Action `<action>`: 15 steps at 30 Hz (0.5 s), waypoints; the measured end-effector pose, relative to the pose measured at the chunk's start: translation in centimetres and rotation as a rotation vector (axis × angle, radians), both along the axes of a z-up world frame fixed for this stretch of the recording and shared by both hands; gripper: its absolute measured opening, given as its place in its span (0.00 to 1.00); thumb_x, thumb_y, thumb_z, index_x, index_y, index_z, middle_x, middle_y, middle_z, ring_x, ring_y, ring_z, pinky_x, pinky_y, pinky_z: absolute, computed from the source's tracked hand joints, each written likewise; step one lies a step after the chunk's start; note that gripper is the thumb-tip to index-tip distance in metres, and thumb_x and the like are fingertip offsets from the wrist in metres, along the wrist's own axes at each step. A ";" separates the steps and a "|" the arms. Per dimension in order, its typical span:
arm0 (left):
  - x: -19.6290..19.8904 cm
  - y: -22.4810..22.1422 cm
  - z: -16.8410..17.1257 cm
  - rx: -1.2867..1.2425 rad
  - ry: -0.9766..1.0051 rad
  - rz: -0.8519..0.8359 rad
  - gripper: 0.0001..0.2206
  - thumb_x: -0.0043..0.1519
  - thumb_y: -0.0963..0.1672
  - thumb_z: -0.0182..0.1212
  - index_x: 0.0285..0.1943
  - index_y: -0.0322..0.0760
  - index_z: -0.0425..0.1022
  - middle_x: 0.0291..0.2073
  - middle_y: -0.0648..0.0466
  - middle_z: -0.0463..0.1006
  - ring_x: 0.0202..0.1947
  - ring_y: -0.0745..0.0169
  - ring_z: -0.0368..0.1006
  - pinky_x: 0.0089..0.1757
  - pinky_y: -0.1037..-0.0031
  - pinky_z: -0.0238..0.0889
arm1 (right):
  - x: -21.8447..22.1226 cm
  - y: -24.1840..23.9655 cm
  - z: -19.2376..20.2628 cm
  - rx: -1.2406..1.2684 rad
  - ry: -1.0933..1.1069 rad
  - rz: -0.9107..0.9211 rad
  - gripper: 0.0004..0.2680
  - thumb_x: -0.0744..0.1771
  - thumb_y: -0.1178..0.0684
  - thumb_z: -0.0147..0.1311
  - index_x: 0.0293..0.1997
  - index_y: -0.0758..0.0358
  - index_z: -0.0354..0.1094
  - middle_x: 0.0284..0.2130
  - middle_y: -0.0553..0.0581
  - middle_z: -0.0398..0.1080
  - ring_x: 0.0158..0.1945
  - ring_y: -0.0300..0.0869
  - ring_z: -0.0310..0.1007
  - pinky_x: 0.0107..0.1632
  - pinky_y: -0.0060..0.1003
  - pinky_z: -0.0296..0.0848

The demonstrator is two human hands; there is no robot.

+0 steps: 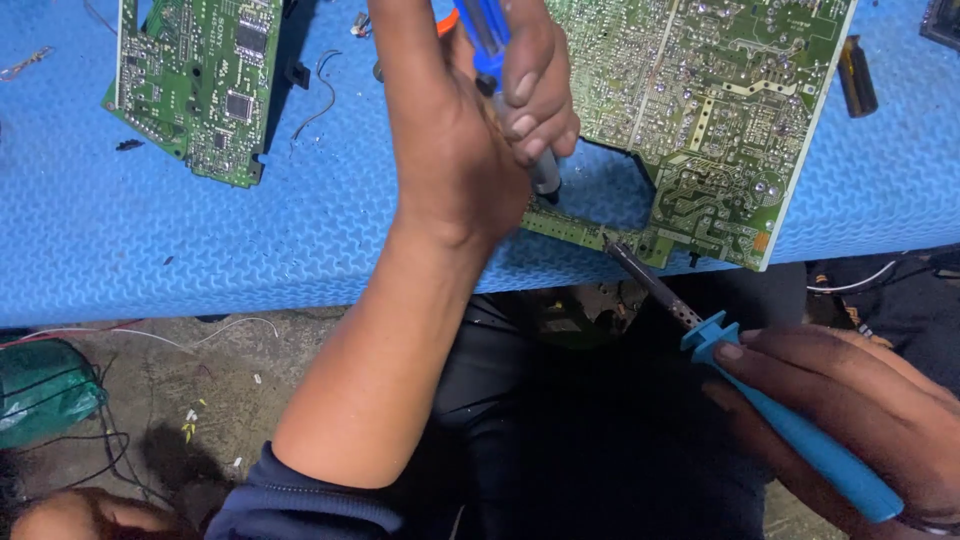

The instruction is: Desoldering electronic components from a circuit board using a soldering iron and a manual desoldering pump.

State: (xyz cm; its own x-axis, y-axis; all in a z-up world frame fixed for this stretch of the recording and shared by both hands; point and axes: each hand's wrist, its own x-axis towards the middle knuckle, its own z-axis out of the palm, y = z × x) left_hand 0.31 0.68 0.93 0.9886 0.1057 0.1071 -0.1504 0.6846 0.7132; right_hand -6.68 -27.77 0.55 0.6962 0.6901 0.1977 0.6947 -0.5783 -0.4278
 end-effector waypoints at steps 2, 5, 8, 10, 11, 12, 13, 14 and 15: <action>0.2 0.3 0.2 0.033 -0.010 -0.017 0.22 0.51 0.59 0.46 0.20 0.42 0.57 0.12 0.58 0.50 0.12 0.68 0.45 0.24 0.73 0.47 | 0.0 -0.3 -0.2 -0.005 0.008 -0.005 0.17 0.60 0.54 0.65 0.53 0.59 0.74 0.46 0.55 0.77 0.47 0.43 0.80 0.55 0.40 0.75; 0.6 -0.6 -1.3 0.101 -0.123 0.052 0.11 0.60 0.50 0.42 0.30 0.42 0.59 0.18 0.57 0.52 0.16 0.70 0.45 0.24 0.75 0.44 | -0.2 0.1 0.4 -0.020 0.036 -0.035 0.17 0.60 0.53 0.64 0.53 0.56 0.74 0.45 0.53 0.76 0.46 0.42 0.80 0.54 0.39 0.75; 0.9 -1.9 -1.4 0.145 -0.172 0.170 0.09 0.67 0.45 0.38 0.34 0.42 0.58 0.21 0.57 0.55 0.17 0.72 0.46 0.21 0.77 0.41 | -0.1 0.0 0.7 -0.038 0.067 -0.042 0.18 0.60 0.53 0.64 0.55 0.54 0.74 0.46 0.52 0.76 0.46 0.42 0.80 0.52 0.38 0.75; 1.4 -2.7 -2.1 0.158 -0.122 0.196 0.13 0.66 0.47 0.37 0.28 0.42 0.55 0.20 0.58 0.57 0.15 0.71 0.46 0.20 0.77 0.40 | 0.2 -0.2 0.5 -0.042 0.076 -0.029 0.19 0.60 0.52 0.64 0.57 0.53 0.73 0.48 0.52 0.76 0.47 0.41 0.80 0.53 0.37 0.75; 1.6 -3.0 -3.1 0.139 -0.122 0.196 0.10 0.67 0.48 0.39 0.34 0.43 0.56 0.21 0.57 0.57 0.15 0.71 0.46 0.20 0.77 0.40 | 0.2 -0.4 0.3 -0.028 0.055 -0.008 0.19 0.60 0.52 0.64 0.57 0.53 0.73 0.48 0.51 0.75 0.46 0.41 0.80 0.53 0.36 0.75; 1.9 -3.3 -4.1 0.120 -0.121 0.196 0.09 0.69 0.49 0.41 0.39 0.44 0.57 0.22 0.56 0.58 0.15 0.70 0.46 0.19 0.78 0.40 | 0.3 -0.5 0.1 -0.013 0.034 0.012 0.19 0.60 0.52 0.65 0.58 0.53 0.72 0.49 0.51 0.75 0.46 0.40 0.80 0.52 0.36 0.75; 1.9 -3.5 -5.0 0.123 -0.119 0.188 0.09 0.69 0.49 0.41 0.39 0.44 0.57 0.22 0.56 0.58 0.15 0.70 0.46 0.19 0.78 0.40 | 0.3 -0.6 -0.1 -0.010 0.037 0.006 0.19 0.60 0.52 0.65 0.58 0.53 0.72 0.49 0.51 0.75 0.46 0.40 0.80 0.52 0.36 0.75; 2.0 -3.6 -5.9 0.123 -0.110 0.149 0.12 0.69 0.52 0.46 0.49 0.45 0.60 0.28 0.56 0.60 0.19 0.69 0.50 0.25 0.75 0.48 | 0.3 -0.6 -0.3 -0.004 0.024 0.006 0.19 0.60 0.52 0.65 0.57 0.53 0.73 0.49 0.51 0.75 0.47 0.40 0.79 0.54 0.36 0.75; 2.2 -3.8 -6.7 0.121 -0.105 0.112 0.18 0.70 0.56 0.52 0.58 0.46 0.62 0.33 0.57 0.63 0.23 0.68 0.54 0.31 0.73 0.56 | 0.4 -0.7 -0.4 0.000 0.007 0.009 0.18 0.60 0.52 0.65 0.56 0.53 0.74 0.48 0.51 0.75 0.48 0.39 0.79 0.55 0.36 0.76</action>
State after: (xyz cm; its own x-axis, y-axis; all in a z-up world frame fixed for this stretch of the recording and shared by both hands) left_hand 2.47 -3.09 -5.76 0.9543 0.1944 0.2272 -0.2984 0.5698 0.7657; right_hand -6.30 -28.48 0.11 0.6915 0.6963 0.1925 0.6967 -0.5723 -0.4326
